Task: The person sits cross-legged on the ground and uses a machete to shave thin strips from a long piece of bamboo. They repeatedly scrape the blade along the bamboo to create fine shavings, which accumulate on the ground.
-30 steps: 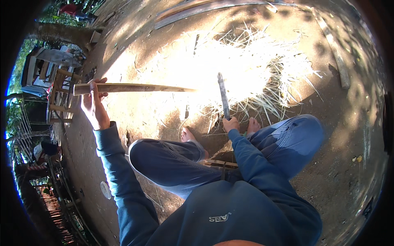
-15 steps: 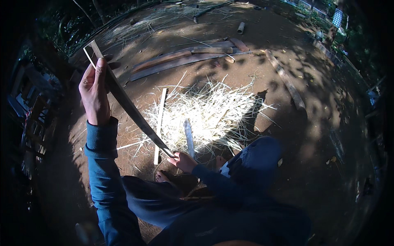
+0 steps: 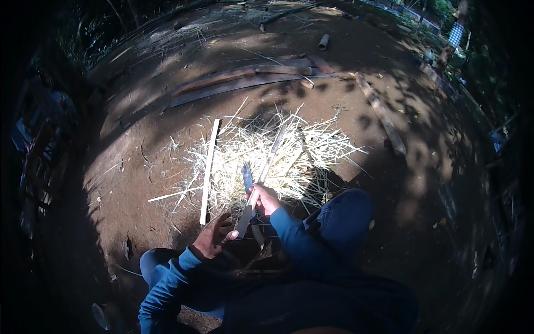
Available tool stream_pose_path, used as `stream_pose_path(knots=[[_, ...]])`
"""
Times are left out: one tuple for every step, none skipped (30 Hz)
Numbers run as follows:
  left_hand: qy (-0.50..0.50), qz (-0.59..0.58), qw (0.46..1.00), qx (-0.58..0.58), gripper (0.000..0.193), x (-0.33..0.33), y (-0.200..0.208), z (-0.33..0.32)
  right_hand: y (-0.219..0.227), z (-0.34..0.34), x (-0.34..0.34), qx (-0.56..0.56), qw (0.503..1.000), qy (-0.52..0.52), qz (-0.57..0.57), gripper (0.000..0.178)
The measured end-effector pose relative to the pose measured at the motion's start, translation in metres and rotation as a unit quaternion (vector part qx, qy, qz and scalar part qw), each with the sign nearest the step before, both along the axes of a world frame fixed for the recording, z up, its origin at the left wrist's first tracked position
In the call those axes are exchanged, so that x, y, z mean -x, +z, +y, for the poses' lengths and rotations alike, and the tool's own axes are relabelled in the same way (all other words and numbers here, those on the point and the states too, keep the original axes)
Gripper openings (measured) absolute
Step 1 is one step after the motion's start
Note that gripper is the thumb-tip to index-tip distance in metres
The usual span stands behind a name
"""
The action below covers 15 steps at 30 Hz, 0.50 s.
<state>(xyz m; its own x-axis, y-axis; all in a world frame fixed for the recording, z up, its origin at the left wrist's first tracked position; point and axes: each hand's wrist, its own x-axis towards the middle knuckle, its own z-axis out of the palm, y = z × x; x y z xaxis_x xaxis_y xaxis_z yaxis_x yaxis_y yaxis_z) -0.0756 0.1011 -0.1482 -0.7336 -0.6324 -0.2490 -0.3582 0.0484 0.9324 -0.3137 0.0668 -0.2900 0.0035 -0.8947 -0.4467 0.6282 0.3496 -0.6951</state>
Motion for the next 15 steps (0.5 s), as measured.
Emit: stream_pose_path(knots=[[0.016,0.019,1.0,-0.005,0.064,0.003,0.005,0.012,-0.004,0.002,-0.006,-0.019,1.0,-0.011,-0.007,0.03],[0.03,0.039,0.999,-0.009,0.063,0.006,0.008,0.019,-0.008,0.004,-0.011,-0.038,0.999,-0.023,-0.013,0.029],[0.022,0.002,0.998,0.052,0.061,0.003,0.008,0.021,-0.008,0.006,-0.019,-0.058,0.997,-0.035,-0.022,0.028],[0.012,-0.034,0.993,0.112,0.06,0.002,0.007,0.021,-0.008,0.003,-0.021,-0.013,1.0,-0.005,-0.02,0.026],[0.003,-0.068,0.983,0.172,0.059,0.003,0.008,0.019,-0.007,0.002,-0.02,-0.002,1.0,0.014,-0.017,0.025],[0.054,-0.066,0.977,0.193,0.049,0.002,0.014,0.02,0.01,-0.001,-0.03,-0.003,1.0,0.029,-0.007,0.025],[0.085,-0.046,0.975,0.202,0.044,0.003,0.015,0.018,0.022,-0.005,-0.037,-0.005,0.999,0.044,0.005,0.025],[0.121,-0.026,0.969,0.213,0.04,0.003,0.02,0.015,0.024,-0.009,-0.04,-0.003,0.998,0.058,-0.037,0.028],[0.171,-0.015,0.959,0.226,0.036,0.001,0.026,0.013,0.022,-0.014,-0.045,-0.004,0.992,0.089,-0.084,0.032],[0.16,-0.046,0.96,0.227,0.03,0.007,0.033,0.004,0.02,-0.015,-0.035,0.0,0.993,0.075,-0.091,0.037],[0.168,-0.102,0.954,0.226,0.025,0.005,0.049,-0.003,0.018,-0.021,-0.034,0.003,0.989,0.086,-0.117,0.043],[0.177,-0.102,0.942,0.266,0.024,0.002,0.05,-0.012,0.015,-0.029,-0.04,0.002,0.986,0.094,-0.141,0.05],[0.181,-0.094,0.93,0.307,0.024,-0.005,0.043,-0.025,0.028,-0.032,-0.045,0.017,0.989,0.077,-0.129,0.052],[0.223,-0.044,0.92,0.319,0.023,-0.018,0.037,-0.033,0.038,-0.035,-0.057,0.025,0.99,0.07,-0.12,0.054],[0.244,0.03,0.907,0.341,0.023,-0.021,0.039,-0.047,0.028,-0.039,-0.052,0.018,0.993,0.053,-0.102,0.052]])
